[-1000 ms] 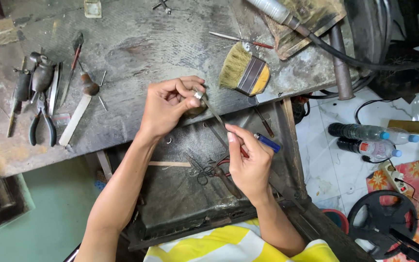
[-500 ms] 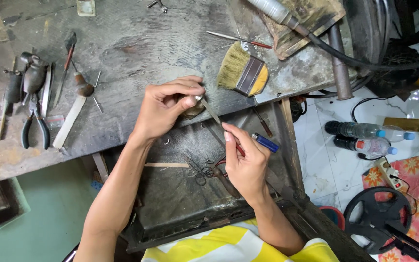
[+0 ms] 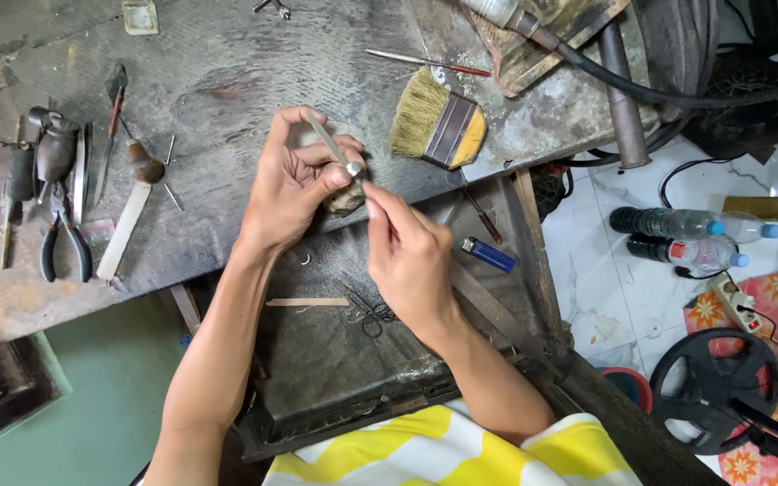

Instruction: Filing and cleaning a metal ring at a jewelry workbench using a needle file and a brush.

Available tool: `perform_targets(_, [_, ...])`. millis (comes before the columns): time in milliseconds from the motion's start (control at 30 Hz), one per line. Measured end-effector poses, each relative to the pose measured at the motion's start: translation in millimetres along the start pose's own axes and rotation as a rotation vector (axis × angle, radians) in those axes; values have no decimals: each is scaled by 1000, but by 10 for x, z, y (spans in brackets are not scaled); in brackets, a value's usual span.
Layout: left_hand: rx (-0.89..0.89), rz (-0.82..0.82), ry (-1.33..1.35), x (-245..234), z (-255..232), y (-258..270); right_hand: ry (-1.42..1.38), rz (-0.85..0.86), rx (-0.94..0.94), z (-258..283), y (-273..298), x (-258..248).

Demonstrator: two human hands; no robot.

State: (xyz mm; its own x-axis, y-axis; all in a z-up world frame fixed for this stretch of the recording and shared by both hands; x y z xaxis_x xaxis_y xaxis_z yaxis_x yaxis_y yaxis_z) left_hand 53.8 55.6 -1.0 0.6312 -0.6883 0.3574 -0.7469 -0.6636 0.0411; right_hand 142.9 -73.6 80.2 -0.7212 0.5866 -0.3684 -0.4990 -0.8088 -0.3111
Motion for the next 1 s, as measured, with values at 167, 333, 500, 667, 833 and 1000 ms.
perform_targets(167, [40,-4,-31,-19,23,8,12,41,153,89,317,-303])
perform_targets(333, [69,37,-87,66,-47,53,61,-21,-40,-17,69,-54])
perform_targets(500, [75,13,-95,17,0,46,-7,7,63,17,196,-179])
perform_targets(667, [88,30,-108,-34,47,2,76,31,112,61,250,-378])
perform_targets(833, [48,33,-66,-30,77,25,80,8,-69,65,-9,-71])
perform_targets(1000, [96,77,-146,-53,71,4,-5,54,192,54,322,-434])
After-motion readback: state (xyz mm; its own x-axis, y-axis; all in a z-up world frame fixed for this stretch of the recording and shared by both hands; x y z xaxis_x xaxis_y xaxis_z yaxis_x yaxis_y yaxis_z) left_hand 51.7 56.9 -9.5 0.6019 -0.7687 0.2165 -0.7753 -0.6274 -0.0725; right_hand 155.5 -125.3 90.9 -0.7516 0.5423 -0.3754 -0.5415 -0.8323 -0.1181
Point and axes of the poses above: each hand's wrist, its own y-axis away from the middle knuckle, its own x-axis out of the palm, z = x × y, the point moved 8 cm from there along -y, towards the middle knuckle, and after that the axes turned 2 degrees about -x, right-handed, at the moved point
